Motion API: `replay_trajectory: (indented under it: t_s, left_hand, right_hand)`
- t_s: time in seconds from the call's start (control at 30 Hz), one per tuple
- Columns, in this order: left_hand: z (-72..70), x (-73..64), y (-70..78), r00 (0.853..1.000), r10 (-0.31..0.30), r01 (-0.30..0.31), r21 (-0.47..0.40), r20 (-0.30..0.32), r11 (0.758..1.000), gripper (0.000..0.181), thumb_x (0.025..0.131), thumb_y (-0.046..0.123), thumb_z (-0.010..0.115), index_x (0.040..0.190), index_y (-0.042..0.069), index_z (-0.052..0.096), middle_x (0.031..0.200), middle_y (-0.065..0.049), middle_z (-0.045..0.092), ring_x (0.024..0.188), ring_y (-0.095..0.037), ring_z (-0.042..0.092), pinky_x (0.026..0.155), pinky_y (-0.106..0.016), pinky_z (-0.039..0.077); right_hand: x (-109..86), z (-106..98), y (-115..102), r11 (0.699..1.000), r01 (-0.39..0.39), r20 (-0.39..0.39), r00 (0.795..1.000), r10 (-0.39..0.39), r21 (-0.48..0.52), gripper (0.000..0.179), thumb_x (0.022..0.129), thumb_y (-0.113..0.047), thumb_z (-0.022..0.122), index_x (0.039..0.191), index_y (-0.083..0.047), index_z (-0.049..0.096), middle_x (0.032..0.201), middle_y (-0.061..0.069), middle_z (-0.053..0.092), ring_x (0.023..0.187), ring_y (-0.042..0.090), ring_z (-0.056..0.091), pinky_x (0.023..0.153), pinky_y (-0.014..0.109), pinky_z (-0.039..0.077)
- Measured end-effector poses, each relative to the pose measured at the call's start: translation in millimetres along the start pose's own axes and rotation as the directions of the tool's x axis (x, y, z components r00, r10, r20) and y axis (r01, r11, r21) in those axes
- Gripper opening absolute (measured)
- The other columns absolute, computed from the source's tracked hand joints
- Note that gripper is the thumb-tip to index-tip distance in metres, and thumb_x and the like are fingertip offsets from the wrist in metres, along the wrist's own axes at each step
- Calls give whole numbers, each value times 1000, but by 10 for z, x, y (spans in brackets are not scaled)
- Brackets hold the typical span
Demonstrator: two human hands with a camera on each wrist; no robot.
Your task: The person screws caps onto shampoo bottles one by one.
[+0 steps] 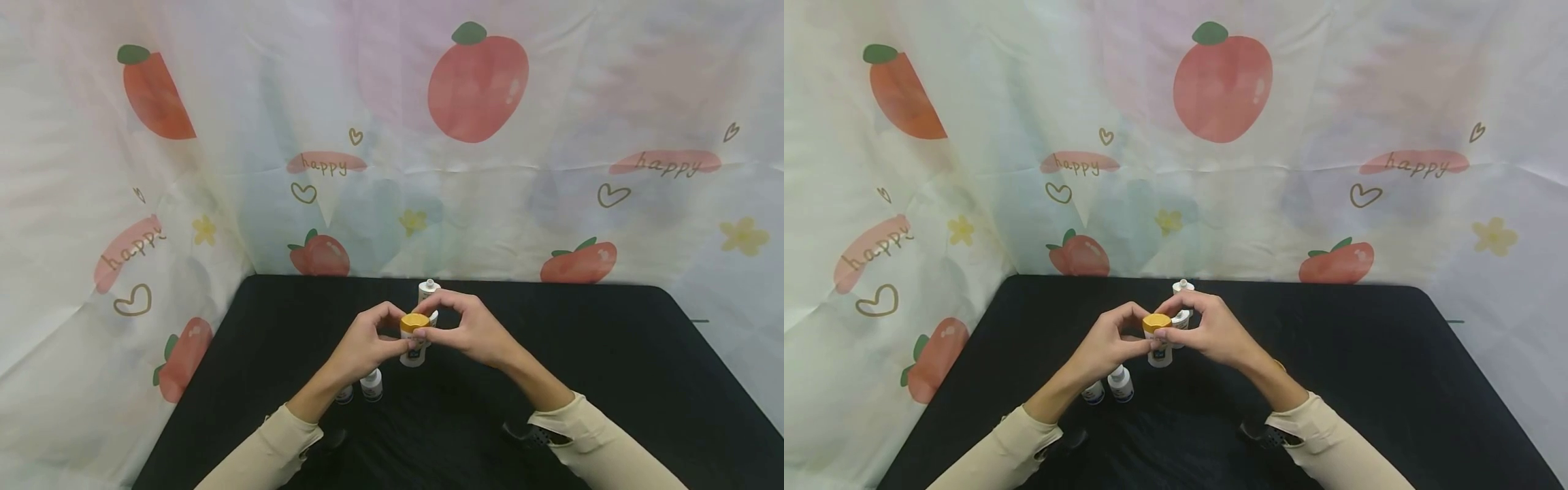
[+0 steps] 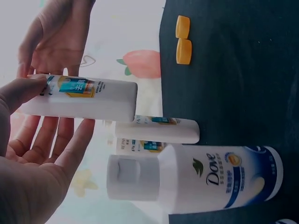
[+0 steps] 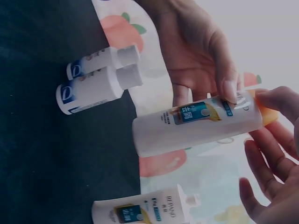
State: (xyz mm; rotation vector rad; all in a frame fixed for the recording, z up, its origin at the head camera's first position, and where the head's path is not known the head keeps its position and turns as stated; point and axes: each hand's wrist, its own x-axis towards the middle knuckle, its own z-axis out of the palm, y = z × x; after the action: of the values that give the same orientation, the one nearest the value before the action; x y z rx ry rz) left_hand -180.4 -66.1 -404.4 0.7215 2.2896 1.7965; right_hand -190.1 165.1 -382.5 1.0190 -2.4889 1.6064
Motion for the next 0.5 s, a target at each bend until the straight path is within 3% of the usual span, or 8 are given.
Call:
replay_trajectory:
  t_s: [0.23, 0.5]
  left_hand:
    - [-15, -24, -66, 1000, -15, 15, 1, 12, 1000, 28, 87, 11, 81, 110, 10, 65, 113, -3, 65, 107, -18, 65, 86, -29, 58]
    - [-38, -61, -130, 1000, -8, 8, -2, 30, 1000, 29, 86, 12, 83, 108, 10, 65, 112, -3, 65, 108, -19, 65, 85, -30, 59]
  right_hand:
    - [-31, 87, 56, 1000, 7, -21, 1000, -7, -13, 24, 88, -20, 82, 108, -27, 71, 106, -10, 68, 104, 16, 61, 101, 61, 41]
    - [-41, 143, 122, 1000, -24, 4, 1000, 24, 11, 25, 87, -22, 83, 109, -27, 72, 104, -9, 69, 103, 16, 61, 99, 59, 42]
